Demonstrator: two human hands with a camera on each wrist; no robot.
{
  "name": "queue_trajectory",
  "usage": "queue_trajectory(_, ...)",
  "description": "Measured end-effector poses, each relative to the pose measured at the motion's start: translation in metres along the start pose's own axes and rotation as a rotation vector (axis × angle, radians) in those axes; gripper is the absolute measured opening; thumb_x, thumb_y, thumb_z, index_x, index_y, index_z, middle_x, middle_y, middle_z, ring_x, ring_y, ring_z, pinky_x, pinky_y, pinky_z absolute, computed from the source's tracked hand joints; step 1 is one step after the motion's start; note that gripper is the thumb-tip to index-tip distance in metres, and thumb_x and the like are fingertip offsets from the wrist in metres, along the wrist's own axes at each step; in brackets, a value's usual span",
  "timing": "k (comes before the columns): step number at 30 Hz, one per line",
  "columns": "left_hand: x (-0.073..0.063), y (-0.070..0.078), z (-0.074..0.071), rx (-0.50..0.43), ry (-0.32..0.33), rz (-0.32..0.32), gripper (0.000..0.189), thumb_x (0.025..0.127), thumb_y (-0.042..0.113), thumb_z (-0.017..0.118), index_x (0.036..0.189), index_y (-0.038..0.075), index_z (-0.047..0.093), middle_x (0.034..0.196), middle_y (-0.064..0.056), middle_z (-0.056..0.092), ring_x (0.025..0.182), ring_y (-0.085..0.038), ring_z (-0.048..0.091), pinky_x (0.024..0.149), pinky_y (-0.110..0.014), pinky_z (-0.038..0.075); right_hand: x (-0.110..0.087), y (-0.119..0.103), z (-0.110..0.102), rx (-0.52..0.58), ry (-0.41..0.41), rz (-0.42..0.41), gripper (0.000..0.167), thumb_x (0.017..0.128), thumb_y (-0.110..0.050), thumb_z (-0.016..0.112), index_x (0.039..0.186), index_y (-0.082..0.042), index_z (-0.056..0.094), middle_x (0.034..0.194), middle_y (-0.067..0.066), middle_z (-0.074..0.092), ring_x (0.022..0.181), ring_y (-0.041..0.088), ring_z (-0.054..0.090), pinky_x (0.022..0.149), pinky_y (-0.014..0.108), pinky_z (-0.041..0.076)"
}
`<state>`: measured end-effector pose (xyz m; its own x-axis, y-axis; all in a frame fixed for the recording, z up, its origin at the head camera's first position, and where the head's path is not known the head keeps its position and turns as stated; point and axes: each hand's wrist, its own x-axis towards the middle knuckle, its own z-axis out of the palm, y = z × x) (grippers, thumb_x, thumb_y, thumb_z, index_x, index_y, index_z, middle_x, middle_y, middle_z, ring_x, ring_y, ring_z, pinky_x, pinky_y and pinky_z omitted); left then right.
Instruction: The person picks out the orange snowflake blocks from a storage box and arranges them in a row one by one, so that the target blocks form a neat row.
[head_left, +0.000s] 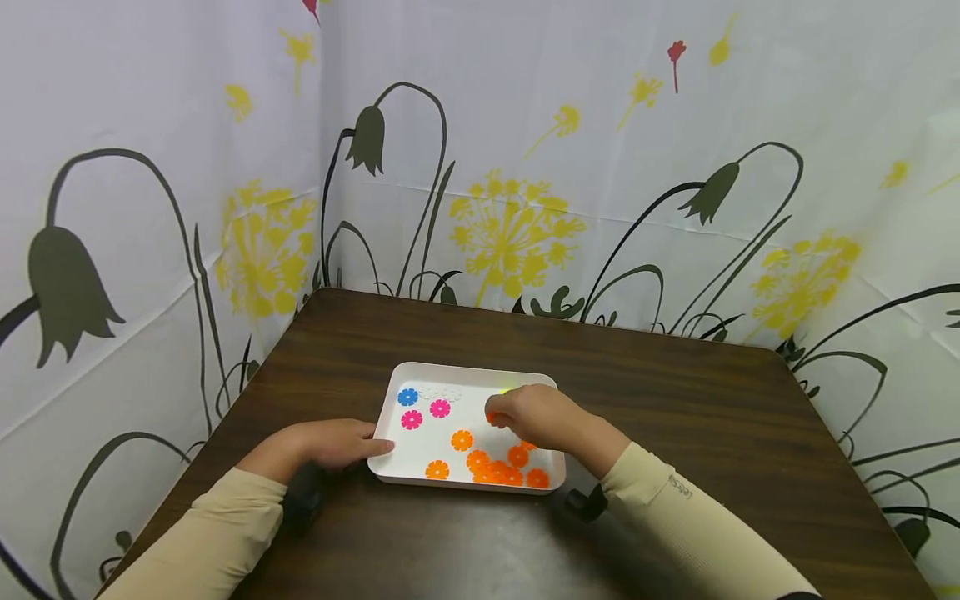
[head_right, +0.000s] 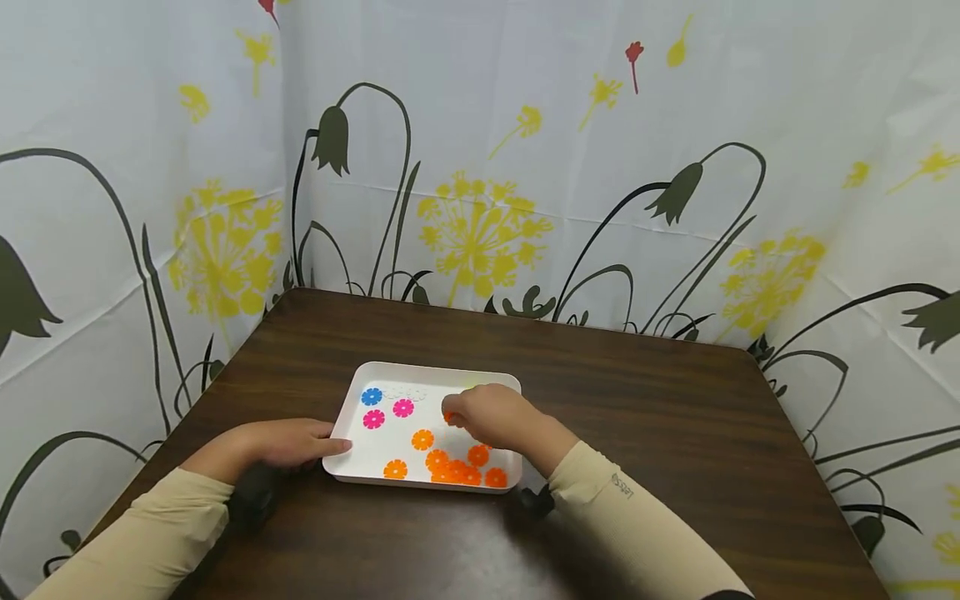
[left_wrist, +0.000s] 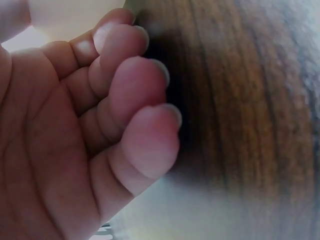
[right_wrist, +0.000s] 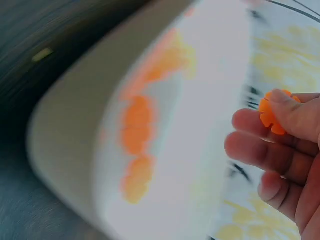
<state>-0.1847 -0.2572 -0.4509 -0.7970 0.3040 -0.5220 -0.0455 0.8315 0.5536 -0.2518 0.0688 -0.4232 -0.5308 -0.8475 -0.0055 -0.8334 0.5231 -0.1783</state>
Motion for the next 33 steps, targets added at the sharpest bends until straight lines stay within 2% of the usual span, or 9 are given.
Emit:
queue_trajectory(3,-0.001,0.001,0.0,-0.002,-0.003,0.005,0.058,0.096,0.048,0.055,0.136,0.006,0.053,0.1,-0.007,0.059,0.093,-0.023,0.054,0.089,-0.047,0.051,-0.021,0.002,-0.011,0.131,0.157,0.027,0.014,0.096,-0.015,0.063,0.109,-0.017,0.067,0.092,-0.01,0.07,0.073,0.004,0.064,0.073,0.023,0.055)
queue_trajectory(8,0.0,0.002,0.001,-0.01,-0.016,0.005,0.055,0.096,0.048,0.055,0.134,0.008,0.054,0.09,-0.006,0.055,0.086,-0.021,0.053,0.078,-0.039,0.05,-0.06,0.013,-0.021,0.279,0.363,0.082,0.012,0.096,-0.014,0.064,0.107,-0.018,0.067,0.087,-0.011,0.07,0.07,0.0,0.064,0.068,0.023,0.055)
queue_trajectory(13,0.0,0.001,0.003,-0.016,-0.031,-0.003,0.052,0.096,0.047,0.056,0.131,0.009,0.055,0.087,-0.006,0.055,0.082,-0.021,0.053,0.073,-0.037,0.05,-0.096,0.033,-0.02,0.356,0.446,0.212,0.01,0.096,-0.017,0.065,0.103,-0.022,0.067,0.083,-0.013,0.067,0.067,0.002,0.063,0.061,0.023,0.054)
queue_trajectory(16,0.001,0.0,0.004,-0.024,-0.04,0.004,0.052,0.096,0.046,0.056,0.132,0.008,0.055,0.087,-0.007,0.055,0.082,-0.022,0.053,0.073,-0.038,0.051,-0.114,0.048,-0.017,0.355,0.429,0.312,0.01,0.097,-0.017,0.062,0.104,-0.023,0.067,0.085,-0.012,0.068,0.073,0.006,0.066,0.065,0.026,0.054)
queue_trajectory(21,0.001,-0.001,0.004,-0.049,-0.047,0.002,0.057,0.097,0.046,0.056,0.138,0.007,0.05,0.102,-0.009,0.059,0.091,-0.025,0.056,0.081,-0.045,0.054,-0.127,0.068,-0.017,0.323,0.321,0.422,0.009,0.099,-0.015,0.059,0.103,-0.02,0.065,0.085,-0.005,0.071,0.082,0.015,0.069,0.071,0.033,0.052)
queue_trajectory(24,0.001,-0.001,0.003,-0.057,-0.04,-0.005,0.06,0.096,0.047,0.056,0.14,0.007,0.048,0.112,-0.01,0.06,0.099,-0.027,0.056,0.088,-0.05,0.053,-0.126,0.077,-0.015,0.314,0.261,0.446,0.005,0.096,-0.015,0.062,0.098,-0.018,0.065,0.084,-0.003,0.071,0.078,0.017,0.066,0.069,0.034,0.051)
queue_trajectory(28,0.001,0.0,0.0,-0.049,-0.036,-0.001,0.064,0.096,0.047,0.056,0.142,0.005,0.046,0.124,-0.014,0.059,0.109,-0.031,0.056,0.095,-0.057,0.049,-0.118,0.088,-0.002,0.222,0.21,0.424,0.005,0.092,-0.011,0.066,0.089,-0.015,0.067,0.085,-0.004,0.066,0.076,0.014,0.059,0.068,0.033,0.051)
queue_trajectory(31,0.003,0.001,-0.002,-0.047,-0.043,-0.006,0.064,0.096,0.048,0.056,0.142,0.005,0.046,0.12,-0.013,0.059,0.106,-0.03,0.056,0.092,-0.055,0.051,-0.112,0.095,0.009,0.172,0.161,0.411,0.009,0.09,-0.007,0.066,0.086,-0.014,0.065,0.082,-0.004,0.063,0.074,0.012,0.056,0.068,0.032,0.05)
queue_trajectory(33,0.005,0.002,-0.002,-0.046,-0.049,-0.012,0.063,0.096,0.048,0.056,0.141,0.006,0.047,0.115,-0.011,0.06,0.102,-0.028,0.056,0.087,-0.051,0.053,-0.109,0.098,0.016,0.181,0.118,0.424,0.011,0.089,-0.005,0.067,0.084,-0.014,0.063,0.078,-0.004,0.062,0.071,0.012,0.055,0.066,0.031,0.049)
